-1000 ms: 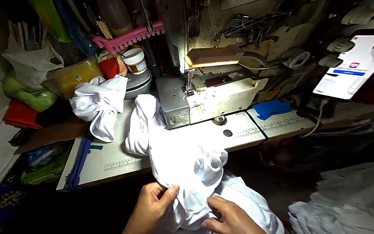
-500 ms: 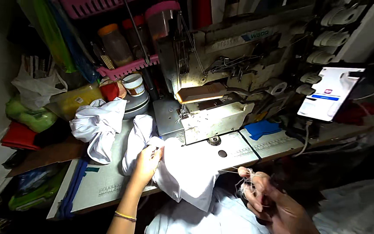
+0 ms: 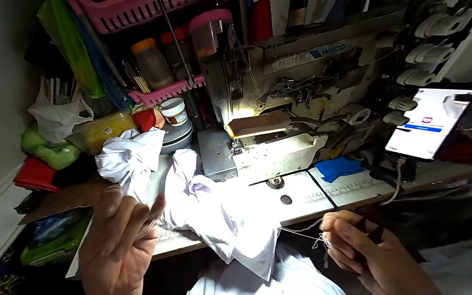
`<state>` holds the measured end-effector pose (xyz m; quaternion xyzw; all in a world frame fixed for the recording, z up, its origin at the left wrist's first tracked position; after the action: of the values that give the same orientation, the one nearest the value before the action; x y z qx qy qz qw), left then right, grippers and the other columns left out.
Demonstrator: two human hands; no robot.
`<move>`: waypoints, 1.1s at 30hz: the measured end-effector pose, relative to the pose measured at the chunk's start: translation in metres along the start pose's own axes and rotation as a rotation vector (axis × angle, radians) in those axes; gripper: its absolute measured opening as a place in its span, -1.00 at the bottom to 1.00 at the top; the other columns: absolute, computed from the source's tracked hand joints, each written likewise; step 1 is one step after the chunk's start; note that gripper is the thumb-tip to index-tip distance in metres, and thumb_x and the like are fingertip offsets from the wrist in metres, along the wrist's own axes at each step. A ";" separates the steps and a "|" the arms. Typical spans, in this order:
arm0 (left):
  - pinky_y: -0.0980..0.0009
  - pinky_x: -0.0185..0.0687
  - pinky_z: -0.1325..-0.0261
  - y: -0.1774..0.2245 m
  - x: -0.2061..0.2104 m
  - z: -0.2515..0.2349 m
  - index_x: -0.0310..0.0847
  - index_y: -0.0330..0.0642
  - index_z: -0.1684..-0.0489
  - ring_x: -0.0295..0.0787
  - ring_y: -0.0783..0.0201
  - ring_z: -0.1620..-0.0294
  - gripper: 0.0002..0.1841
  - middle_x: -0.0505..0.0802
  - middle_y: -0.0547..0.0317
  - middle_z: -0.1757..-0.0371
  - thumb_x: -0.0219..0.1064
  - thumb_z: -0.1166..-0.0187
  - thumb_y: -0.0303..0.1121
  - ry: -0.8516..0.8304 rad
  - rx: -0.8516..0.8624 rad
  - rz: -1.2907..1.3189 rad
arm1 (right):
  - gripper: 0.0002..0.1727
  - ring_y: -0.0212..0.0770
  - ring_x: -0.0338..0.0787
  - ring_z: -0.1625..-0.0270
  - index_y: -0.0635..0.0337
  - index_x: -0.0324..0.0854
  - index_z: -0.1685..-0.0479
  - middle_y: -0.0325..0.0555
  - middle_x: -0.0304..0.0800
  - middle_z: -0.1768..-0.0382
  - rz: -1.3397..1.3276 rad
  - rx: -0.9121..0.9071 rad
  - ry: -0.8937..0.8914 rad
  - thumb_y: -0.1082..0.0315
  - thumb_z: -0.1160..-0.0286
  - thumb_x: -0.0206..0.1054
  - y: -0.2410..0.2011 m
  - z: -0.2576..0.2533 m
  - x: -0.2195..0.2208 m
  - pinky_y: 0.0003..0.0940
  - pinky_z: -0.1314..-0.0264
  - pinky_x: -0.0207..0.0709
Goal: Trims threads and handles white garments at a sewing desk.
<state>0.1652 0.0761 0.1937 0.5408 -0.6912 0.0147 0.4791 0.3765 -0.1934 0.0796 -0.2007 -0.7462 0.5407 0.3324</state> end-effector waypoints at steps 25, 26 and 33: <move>0.37 0.71 -0.31 -0.081 0.006 -0.020 0.85 0.11 0.18 0.84 0.37 -0.11 -0.77 0.92 0.30 0.05 0.22 -0.70 -0.18 0.097 -0.131 -0.185 | -0.60 -0.54 0.67 0.61 0.02 0.78 0.25 -0.22 0.84 0.27 -0.685 0.042 -0.094 0.00 -0.75 0.14 0.009 -0.035 0.024 -0.68 0.60 0.57; 0.41 0.75 -0.15 -0.067 0.016 -0.025 0.79 0.08 0.21 0.81 0.43 0.19 -0.80 0.83 0.37 0.31 0.20 -0.69 -0.24 0.019 -0.096 -0.053 | -0.62 -0.54 0.64 0.63 0.02 0.74 0.33 -0.28 0.75 0.43 -0.711 0.047 -0.101 0.01 -0.73 0.18 0.009 -0.037 0.025 -0.68 0.61 0.57; 0.58 0.65 0.32 -0.009 -0.012 -0.017 0.80 0.14 0.20 0.69 0.57 0.38 -0.77 0.82 0.49 0.28 0.21 -0.69 -0.11 -0.214 -0.049 -1.614 | -0.82 -0.68 0.30 0.73 -0.16 0.78 0.17 -0.49 0.49 0.64 0.022 -0.031 0.082 0.02 -0.60 0.37 -0.003 -0.037 -0.010 -0.78 0.71 0.23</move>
<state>0.1831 0.0902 0.1902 0.8602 -0.1307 -0.4021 0.2850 0.4099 -0.1760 0.0867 -0.2358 -0.7381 0.5240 0.3535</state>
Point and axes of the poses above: each hand's wrist, its own z-axis away from the middle knuckle, its own x-axis out of the palm, y = z × x, the point moved 8 cm from there along -z, towards the middle knuckle
